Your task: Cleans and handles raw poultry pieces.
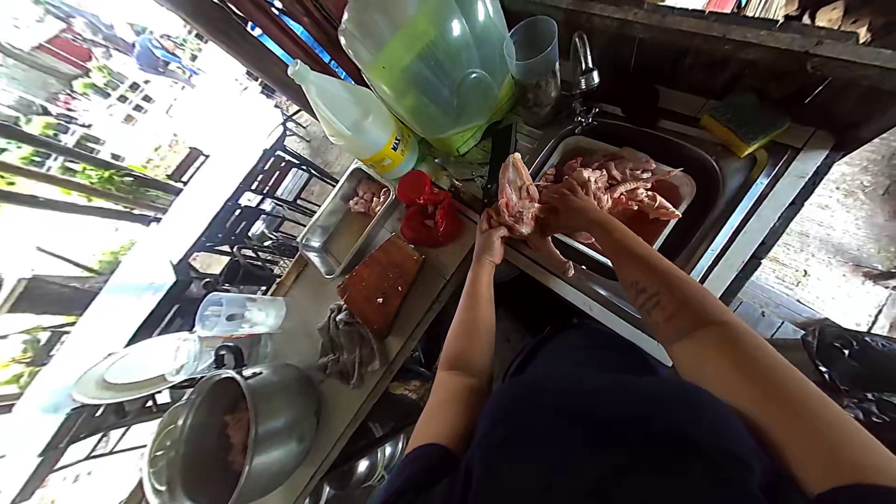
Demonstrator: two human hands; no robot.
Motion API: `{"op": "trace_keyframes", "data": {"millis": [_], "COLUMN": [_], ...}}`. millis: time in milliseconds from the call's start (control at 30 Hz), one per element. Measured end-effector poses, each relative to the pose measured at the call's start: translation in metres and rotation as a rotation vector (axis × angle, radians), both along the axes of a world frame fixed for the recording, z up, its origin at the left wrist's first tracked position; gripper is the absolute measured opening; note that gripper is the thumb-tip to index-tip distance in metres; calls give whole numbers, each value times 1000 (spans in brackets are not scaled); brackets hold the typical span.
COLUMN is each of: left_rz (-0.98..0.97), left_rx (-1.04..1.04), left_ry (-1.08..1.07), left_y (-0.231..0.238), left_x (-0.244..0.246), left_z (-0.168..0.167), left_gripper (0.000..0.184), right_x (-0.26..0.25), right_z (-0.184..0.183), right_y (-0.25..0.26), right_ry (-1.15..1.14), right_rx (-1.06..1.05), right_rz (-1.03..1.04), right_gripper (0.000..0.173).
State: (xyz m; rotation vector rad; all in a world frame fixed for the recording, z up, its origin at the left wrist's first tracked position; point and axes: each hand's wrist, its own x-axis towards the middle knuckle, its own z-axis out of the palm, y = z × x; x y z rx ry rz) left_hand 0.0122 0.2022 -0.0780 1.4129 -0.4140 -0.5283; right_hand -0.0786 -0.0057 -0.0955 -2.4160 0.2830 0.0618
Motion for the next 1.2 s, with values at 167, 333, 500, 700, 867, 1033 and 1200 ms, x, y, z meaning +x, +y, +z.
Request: {"op": "trace_keyframes", "data": {"millis": [167,333,500,700,867,1033,1200], "left_rz": [-222,-294,-570,-558,-487,-364,-480], "left_rx": [49,522,915,761,687,575,540], "left_ry": [68,-75,-113,-16,-417,-617,-828], "left_y": [21,-8,-65,-80,-64,-57,-84], "left_x": [2,31,61,58,51,54,68], "left_z": [13,58,85,84,93,102,126], "left_gripper": [62,51,84,53,66,45,41], "right_x": [10,-4,-5,-12,-3,21,42], "right_z": [-17,-13,-18,2,24,21,41], "right_y": [-3,6,16,39,53,46,38], "right_ry": [-6,-100,-123,-135,-145,-231,-211], "right_rx": [49,34,-15,133,114,137,537], "right_rz": [27,25,-24,-217,-283,-290,-624], "right_gripper": [82,59,37,23,24,28,30]}}
